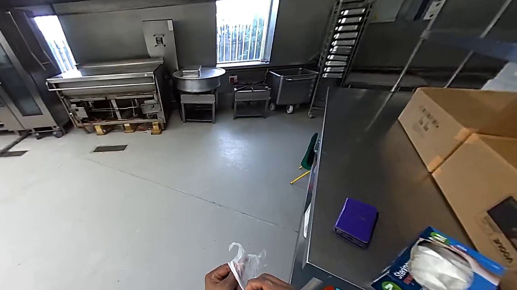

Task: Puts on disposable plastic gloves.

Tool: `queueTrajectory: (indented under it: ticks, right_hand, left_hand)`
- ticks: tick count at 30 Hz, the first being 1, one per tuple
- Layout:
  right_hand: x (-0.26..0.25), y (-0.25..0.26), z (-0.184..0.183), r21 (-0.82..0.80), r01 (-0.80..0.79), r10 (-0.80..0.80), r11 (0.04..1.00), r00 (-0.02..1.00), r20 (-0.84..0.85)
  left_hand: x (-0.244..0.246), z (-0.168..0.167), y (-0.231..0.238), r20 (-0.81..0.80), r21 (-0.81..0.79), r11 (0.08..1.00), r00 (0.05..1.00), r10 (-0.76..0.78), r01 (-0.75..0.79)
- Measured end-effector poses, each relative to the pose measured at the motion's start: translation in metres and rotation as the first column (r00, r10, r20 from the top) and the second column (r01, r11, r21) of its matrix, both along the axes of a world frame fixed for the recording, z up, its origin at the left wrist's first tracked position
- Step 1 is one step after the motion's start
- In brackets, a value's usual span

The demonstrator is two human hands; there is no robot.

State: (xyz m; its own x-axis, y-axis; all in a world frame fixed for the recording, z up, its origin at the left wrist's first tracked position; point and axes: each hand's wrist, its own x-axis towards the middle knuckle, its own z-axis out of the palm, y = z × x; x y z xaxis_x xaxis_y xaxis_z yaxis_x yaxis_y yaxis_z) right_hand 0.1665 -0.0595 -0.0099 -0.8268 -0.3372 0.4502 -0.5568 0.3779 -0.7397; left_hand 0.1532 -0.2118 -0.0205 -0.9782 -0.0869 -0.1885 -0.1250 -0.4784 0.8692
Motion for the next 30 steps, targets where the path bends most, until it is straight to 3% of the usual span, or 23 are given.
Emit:
queueTrajectory:
  ticks: [4, 7, 12, 17, 22, 27, 30]
  right_hand:
    - [-0.005, 0.004, -0.003, 0.017, 0.023, -0.023, 1.000, 1.000, -0.001]
    - [-0.006, 0.002, -0.007, 0.011, 0.012, -0.012, 1.000, 0.999, 0.036]
    - [-0.008, -0.002, -0.008, -0.022, -0.022, 0.022, 1.000, 1.000, 0.009]
    - [-0.002, -0.003, 0.002, -0.024, -0.026, 0.028, 0.999, 0.995, 0.094]
    - [0.009, -0.004, 0.010, -0.048, -0.078, 0.084, 0.996, 0.988, 0.132]
    - [0.017, -0.007, 0.010, -0.087, -0.155, 0.166, 0.984, 0.974, 0.151]
    - [0.022, -0.007, 0.014, -0.084, -0.160, 0.175, 0.984, 0.958, 0.226]
  left_hand:
    - [0.000, 0.010, 0.000, 0.090, 0.091, 0.995, 0.995, 0.042, -0.051]
    - [-0.002, 0.008, 0.002, 0.012, 0.136, 0.981, 0.991, 0.136, -0.136]
    - [0.004, 0.011, 0.013, -0.071, 0.293, 0.956, 0.996, 0.057, -0.034]
    - [0.005, 0.001, 0.014, -0.162, 0.146, 0.988, 0.986, -0.035, 0.059]
    - [0.006, -0.009, 0.012, -0.188, -0.016, 0.990, 0.973, 0.137, -0.143]
    - [0.006, -0.014, 0.012, -0.299, 0.037, 0.955, 0.909, 0.291, -0.293]
    - [0.010, -0.010, 0.016, -0.215, 0.157, 0.951, 0.930, 0.298, -0.268]
